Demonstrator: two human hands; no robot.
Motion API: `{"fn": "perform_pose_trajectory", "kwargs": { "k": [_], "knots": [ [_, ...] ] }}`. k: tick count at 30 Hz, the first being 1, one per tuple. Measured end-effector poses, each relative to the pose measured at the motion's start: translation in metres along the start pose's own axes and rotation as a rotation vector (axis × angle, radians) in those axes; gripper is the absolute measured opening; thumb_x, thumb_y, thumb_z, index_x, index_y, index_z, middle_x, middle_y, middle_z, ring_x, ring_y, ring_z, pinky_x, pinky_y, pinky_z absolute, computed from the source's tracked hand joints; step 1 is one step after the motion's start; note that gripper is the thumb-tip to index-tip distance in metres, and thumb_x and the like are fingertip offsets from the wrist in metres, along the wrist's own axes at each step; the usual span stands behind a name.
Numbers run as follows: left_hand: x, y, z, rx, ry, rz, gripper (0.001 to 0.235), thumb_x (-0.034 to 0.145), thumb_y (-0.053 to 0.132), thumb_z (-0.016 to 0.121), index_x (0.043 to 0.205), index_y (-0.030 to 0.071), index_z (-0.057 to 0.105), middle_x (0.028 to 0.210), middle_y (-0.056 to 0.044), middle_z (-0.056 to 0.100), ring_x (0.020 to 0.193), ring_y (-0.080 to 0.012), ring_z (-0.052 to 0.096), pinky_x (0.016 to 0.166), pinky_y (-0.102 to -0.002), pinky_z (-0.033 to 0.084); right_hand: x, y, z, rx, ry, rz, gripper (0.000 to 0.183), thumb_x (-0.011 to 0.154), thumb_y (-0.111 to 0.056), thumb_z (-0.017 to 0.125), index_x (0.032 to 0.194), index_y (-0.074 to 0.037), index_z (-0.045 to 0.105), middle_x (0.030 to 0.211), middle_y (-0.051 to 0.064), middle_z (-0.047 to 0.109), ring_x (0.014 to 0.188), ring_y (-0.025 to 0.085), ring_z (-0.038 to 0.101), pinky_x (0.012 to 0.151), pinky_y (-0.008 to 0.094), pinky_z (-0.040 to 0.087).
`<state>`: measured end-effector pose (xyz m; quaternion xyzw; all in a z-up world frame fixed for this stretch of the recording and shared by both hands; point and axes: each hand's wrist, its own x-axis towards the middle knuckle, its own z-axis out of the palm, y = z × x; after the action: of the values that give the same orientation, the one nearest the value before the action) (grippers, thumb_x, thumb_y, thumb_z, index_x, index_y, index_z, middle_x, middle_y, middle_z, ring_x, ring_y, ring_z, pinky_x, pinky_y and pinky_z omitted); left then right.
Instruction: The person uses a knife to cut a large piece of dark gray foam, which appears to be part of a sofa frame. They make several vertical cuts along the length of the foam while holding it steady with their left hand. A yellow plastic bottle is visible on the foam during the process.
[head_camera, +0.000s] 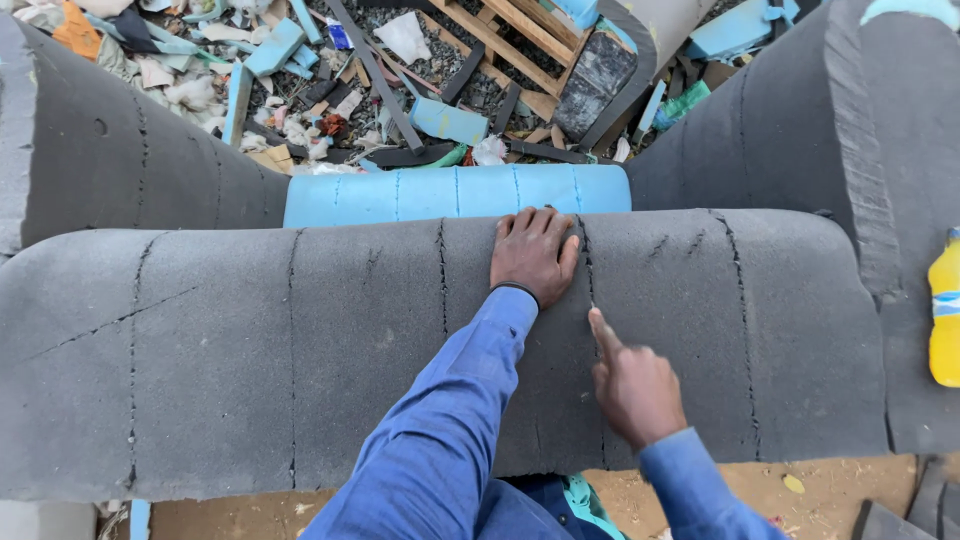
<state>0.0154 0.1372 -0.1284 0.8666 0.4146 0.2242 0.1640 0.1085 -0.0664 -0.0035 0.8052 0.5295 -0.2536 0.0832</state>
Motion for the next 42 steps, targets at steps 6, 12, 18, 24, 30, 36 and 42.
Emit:
{"fn": "perform_pose_trajectory", "kwargs": {
  "k": [6, 12, 18, 24, 30, 36, 42],
  "knots": [
    [0.002, 0.003, -0.006, -0.029, -0.045, -0.002, 0.047, 0.118, 0.046, 0.045, 0.144, 0.017, 0.071, 0.148, -0.011, 0.069, 0.142, -0.0394, 0.055, 0.125, -0.067, 0.040, -0.042, 0.039, 0.086, 0.050, 0.037, 0.054, 0.090, 0.106, -0.033, 0.052, 0.186, -0.055, 0.017, 0.094, 0.022, 0.079, 0.081, 0.052, 0.073, 0.072, 0.064, 0.050],
    [0.001, 0.005, -0.003, -0.015, -0.054, 0.007, 0.048, 0.118, 0.048, 0.047, 0.147, 0.017, 0.070, 0.149, -0.010, 0.068, 0.142, -0.0399, 0.054, 0.127, -0.067, 0.040, -0.087, 0.053, 0.120, 0.078, 0.069, 0.063, 0.089, 0.106, -0.030, 0.053, 0.186, -0.050, 0.021, 0.085, 0.016, 0.076, 0.065, 0.042, 0.064, 0.063, 0.058, 0.043],
    [-0.019, 0.012, 0.007, 0.073, -0.033, 0.004, 0.066, 0.118, 0.058, 0.041, 0.166, 0.016, 0.058, 0.170, -0.011, 0.058, 0.162, -0.0388, 0.045, 0.139, -0.066, 0.026, -0.089, 0.052, 0.136, 0.074, 0.138, 0.071, 0.087, 0.104, -0.032, 0.055, 0.184, -0.052, 0.027, 0.092, 0.014, 0.080, 0.069, 0.047, 0.070, 0.063, 0.062, 0.048],
    [-0.111, 0.063, -0.018, 0.173, -0.029, 0.021, 0.088, 0.116, 0.062, 0.048, 0.186, 0.012, 0.030, 0.196, -0.013, 0.017, 0.183, -0.0338, 0.013, 0.148, -0.063, 0.009, -0.115, 0.042, 0.128, 0.077, 0.107, 0.119, 0.086, 0.105, -0.034, 0.054, 0.185, -0.053, 0.027, 0.084, 0.017, 0.077, 0.066, 0.046, 0.066, 0.062, 0.062, 0.044],
    [-0.222, 0.103, -0.031, 0.112, -0.008, 0.044, 0.084, 0.115, 0.055, 0.053, 0.184, 0.012, 0.034, 0.195, -0.015, 0.024, 0.182, -0.0355, 0.019, 0.146, -0.062, 0.013, -0.144, 0.054, 0.150, 0.022, 0.095, 0.106, 0.084, 0.105, -0.036, 0.053, 0.183, -0.053, 0.027, 0.085, 0.011, 0.079, 0.065, 0.036, 0.070, 0.061, 0.055, 0.056],
    [-0.238, 0.106, -0.012, 0.186, 0.046, 0.036, 0.087, 0.110, 0.057, 0.062, 0.183, 0.015, 0.040, 0.194, -0.012, 0.028, 0.181, -0.0334, 0.025, 0.144, -0.062, 0.019, -0.120, 0.052, 0.158, 0.090, 0.214, 0.029, 0.086, 0.099, -0.038, 0.060, 0.181, -0.049, 0.035, 0.103, 0.022, 0.082, 0.081, 0.057, 0.075, 0.071, 0.072, 0.055],
    [-0.239, 0.111, -0.015, 0.219, 0.069, 0.050, 0.085, 0.112, 0.056, 0.060, 0.184, 0.016, 0.039, 0.195, -0.010, 0.026, 0.182, -0.0318, 0.022, 0.146, -0.061, 0.017, -0.183, 0.066, 0.168, 0.019, 0.064, 0.055, 0.092, 0.102, -0.038, 0.057, 0.185, -0.052, 0.021, 0.097, 0.021, 0.081, 0.079, 0.052, 0.075, 0.070, 0.068, 0.057]
  ]
}}
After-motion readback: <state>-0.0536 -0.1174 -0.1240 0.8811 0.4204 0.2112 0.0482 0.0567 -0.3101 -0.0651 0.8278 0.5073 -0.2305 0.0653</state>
